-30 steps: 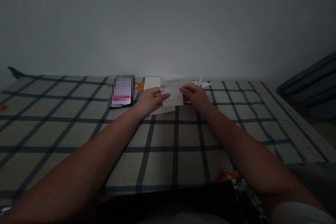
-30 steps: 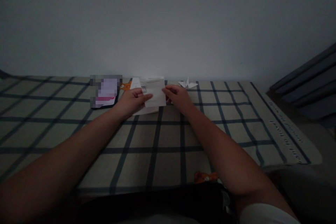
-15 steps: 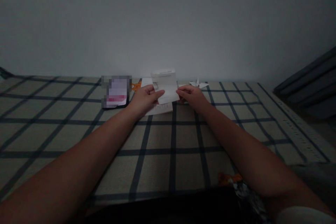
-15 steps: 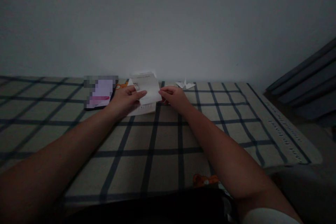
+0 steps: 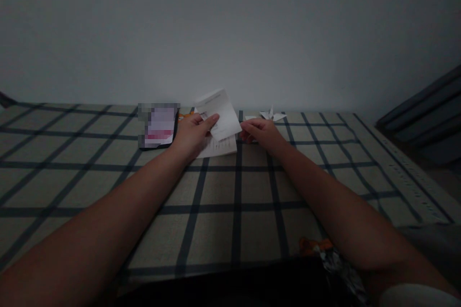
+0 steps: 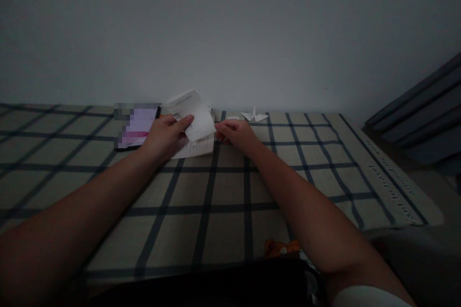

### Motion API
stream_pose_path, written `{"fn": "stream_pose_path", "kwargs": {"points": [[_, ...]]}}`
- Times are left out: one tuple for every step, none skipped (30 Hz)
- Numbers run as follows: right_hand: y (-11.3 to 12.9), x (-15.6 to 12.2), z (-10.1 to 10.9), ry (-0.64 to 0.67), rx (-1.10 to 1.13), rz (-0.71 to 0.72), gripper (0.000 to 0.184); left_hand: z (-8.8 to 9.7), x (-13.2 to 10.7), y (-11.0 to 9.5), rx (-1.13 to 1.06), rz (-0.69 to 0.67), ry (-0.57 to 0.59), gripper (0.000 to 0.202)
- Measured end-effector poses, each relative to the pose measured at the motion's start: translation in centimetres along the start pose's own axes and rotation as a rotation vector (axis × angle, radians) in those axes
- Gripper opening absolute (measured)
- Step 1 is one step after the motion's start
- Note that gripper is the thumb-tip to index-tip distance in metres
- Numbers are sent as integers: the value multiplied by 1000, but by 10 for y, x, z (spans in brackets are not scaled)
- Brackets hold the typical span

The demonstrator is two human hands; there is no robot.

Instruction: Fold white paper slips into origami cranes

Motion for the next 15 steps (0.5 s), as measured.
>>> {"fn": "stream_pose_path", "kwargs": {"points": [[1,0,0,3,10,7,40,0,-1,-2,-3,-7,-6,35],[2,0,-1,3,14,12,42,0,-1,-3,-2,-15,-8,35],[3,-1,-1,3,11,13,42,-1,-2,-4,5,-17,-4,35],[3,-1,-1,6,-3,10,41,-2,-3,-4,16,-10,4,35],[3,-1,-2,7,-24,4,39,-3,-4,-4,33,2,15,35],[3,-1,-2,7,-47,0,37,-4,-4,-4,49,14,27,35],[3,0,-1,7,-67,-2,35,-5,-5,-4,63,26,37,36],[3,0,-1,8,-83,-1,34,-6,-6,-4,69,38,46,36],[3,0,-1,7,-95,3,33,-7,-6,-3,65,48,51,36],[3,1,0,5,-102,6,32,-7,-6,-3,54,59,54,36],[3,1,0,5,-105,10,32,-7,-6,-2,40,73,52,35],[2,1,1,3,-106,13,32,-6,-6,-1,28,88,42,34],[2,1,1,3,-108,15,31,-5,-5,0,26,95,24,32],[2,2,1,4,-112,18,31,-2,-4,-1,31,86,-4,31],[2,2,1,6,-115,22,31,0,-4,-3,43,64,-33,31]]}}
Point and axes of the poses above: each hand's wrist, its own x-axis towards the middle knuckle, its own z-axis out of the back of the hand, y = z × x, the point moved 7 cm from there along x, towards the middle knuckle, and after that the axes turned 5 degrees about y, right-handed, at the moved point
